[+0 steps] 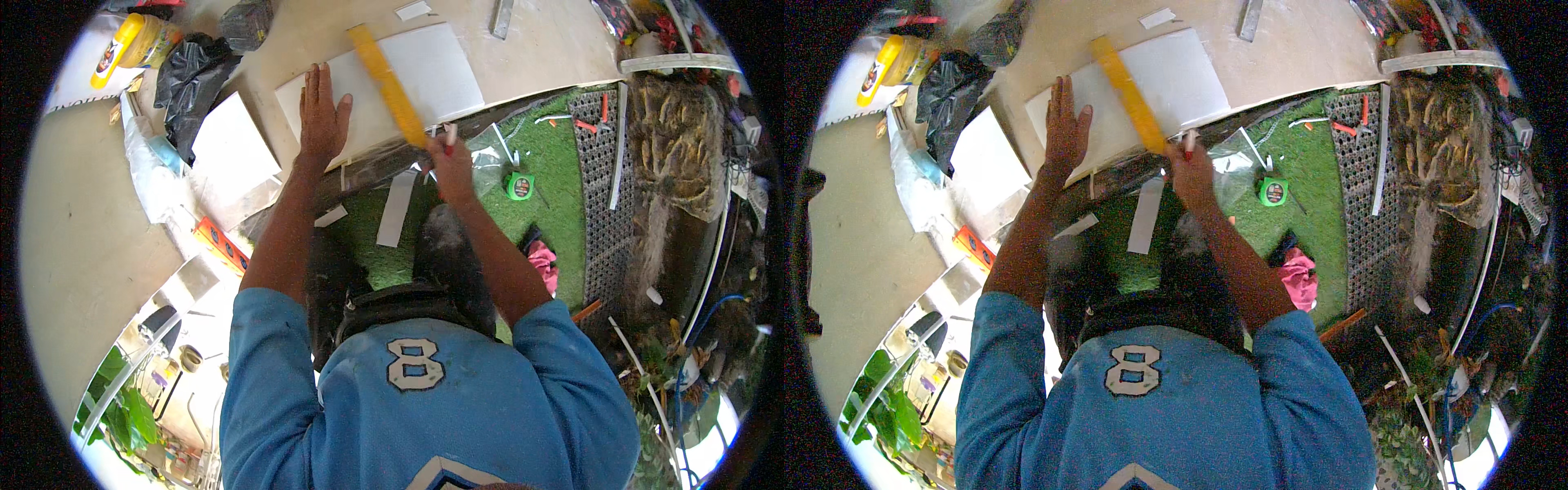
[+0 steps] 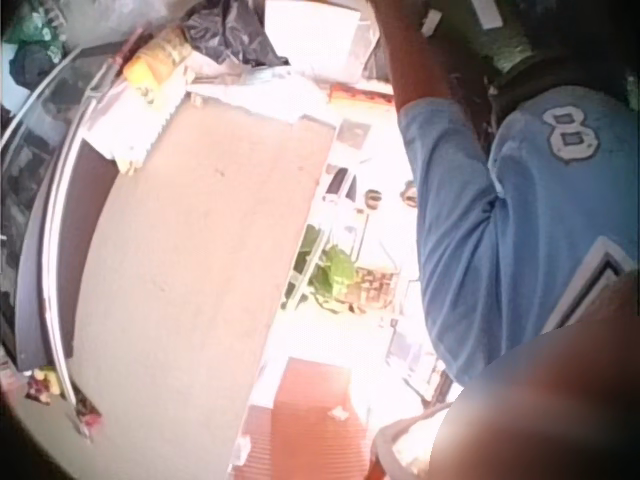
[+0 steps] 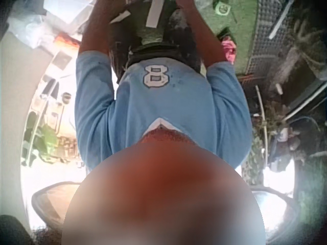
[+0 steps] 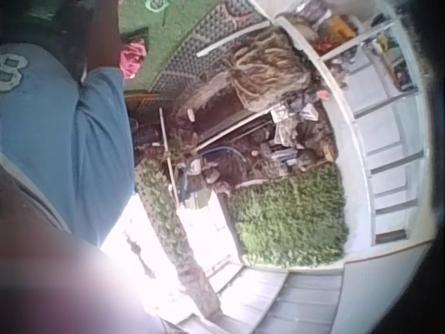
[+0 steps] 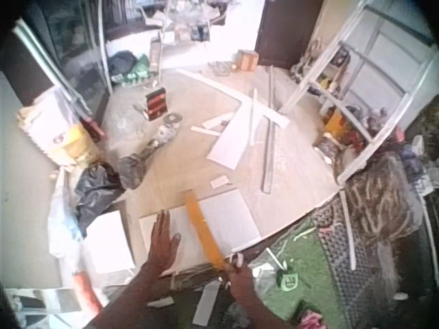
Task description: The person measures and marks white rectangular panels with a tape measure, pencil, and ruler, then cuts them with an angle grinder. The person repeats the measure-mark-cut cycle on multiple panels and inspects the cut edges.
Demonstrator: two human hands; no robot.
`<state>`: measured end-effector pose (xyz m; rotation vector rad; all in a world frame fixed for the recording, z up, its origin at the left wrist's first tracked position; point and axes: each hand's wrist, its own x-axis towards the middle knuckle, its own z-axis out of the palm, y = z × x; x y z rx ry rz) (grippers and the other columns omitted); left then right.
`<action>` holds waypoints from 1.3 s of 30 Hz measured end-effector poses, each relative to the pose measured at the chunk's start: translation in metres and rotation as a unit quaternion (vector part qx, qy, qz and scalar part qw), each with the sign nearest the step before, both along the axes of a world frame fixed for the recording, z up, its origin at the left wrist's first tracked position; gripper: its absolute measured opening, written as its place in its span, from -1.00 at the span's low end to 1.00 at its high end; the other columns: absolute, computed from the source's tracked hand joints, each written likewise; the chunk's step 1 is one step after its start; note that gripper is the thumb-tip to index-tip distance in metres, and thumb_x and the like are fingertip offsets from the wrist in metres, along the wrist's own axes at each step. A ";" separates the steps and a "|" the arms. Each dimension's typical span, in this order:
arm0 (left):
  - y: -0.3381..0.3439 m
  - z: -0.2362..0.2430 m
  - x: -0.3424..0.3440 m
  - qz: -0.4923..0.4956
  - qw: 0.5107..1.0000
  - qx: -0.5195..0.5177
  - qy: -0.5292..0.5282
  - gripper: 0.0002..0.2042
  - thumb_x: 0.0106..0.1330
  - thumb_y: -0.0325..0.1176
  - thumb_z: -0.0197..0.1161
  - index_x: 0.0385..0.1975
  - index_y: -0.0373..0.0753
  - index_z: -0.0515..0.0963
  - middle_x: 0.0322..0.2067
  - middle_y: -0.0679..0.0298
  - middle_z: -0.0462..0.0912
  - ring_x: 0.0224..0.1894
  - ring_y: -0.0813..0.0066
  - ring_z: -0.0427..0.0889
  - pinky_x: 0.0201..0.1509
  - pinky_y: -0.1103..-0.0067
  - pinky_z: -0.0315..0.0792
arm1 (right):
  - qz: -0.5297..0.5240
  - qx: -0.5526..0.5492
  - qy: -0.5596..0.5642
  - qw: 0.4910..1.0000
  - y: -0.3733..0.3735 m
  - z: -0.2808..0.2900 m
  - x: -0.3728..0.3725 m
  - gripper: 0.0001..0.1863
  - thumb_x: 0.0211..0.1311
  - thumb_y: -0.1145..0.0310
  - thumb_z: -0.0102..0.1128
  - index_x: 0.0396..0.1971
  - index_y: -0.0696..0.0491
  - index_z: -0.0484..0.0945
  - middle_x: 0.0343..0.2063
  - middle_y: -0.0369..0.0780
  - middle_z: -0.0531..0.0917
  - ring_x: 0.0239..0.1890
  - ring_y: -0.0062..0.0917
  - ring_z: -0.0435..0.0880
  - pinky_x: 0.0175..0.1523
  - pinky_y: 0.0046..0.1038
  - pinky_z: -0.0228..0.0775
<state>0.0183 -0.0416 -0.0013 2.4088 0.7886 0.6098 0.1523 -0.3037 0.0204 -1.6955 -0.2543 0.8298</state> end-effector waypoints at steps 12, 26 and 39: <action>-0.002 -0.009 -0.002 -0.046 0.983 0.079 0.159 -0.01 0.42 0.28 0.31 0.70 -0.14 0.08 0.71 0.02 -0.04 0.74 -0.13 -0.11 0.74 -0.09 -0.27 | 0.029 -0.084 0.024 0.996 0.050 -0.034 -0.062 -0.74 0.54 0.31 0.35 -0.13 0.24 0.63 -0.34 -0.18 0.74 -0.41 -0.56 0.76 -0.41 -0.47 0.70; 0.003 -0.016 0.001 -0.044 0.972 0.078 0.217 -0.06 0.44 0.19 0.33 0.71 -0.06 0.07 0.71 0.06 0.01 0.73 -0.13 -0.10 0.74 -0.09 -0.28 | -0.034 -0.010 0.121 0.992 0.056 -0.028 -0.079 -0.72 0.58 0.38 0.27 0.08 0.27 0.57 -0.13 -0.15 0.72 -0.23 -0.51 0.81 -0.30 -0.48 0.81; 0.003 -0.013 0.001 -0.041 0.981 0.056 0.181 -0.08 0.46 0.16 0.34 0.71 -0.02 0.06 0.72 0.09 -0.02 0.75 -0.09 -0.14 0.74 -0.07 -0.32 | -0.049 0.037 0.131 0.989 0.058 -0.014 -0.078 -0.72 0.58 0.37 0.29 0.06 0.26 0.56 -0.13 -0.15 0.71 -0.24 -0.52 0.80 -0.30 -0.46 0.82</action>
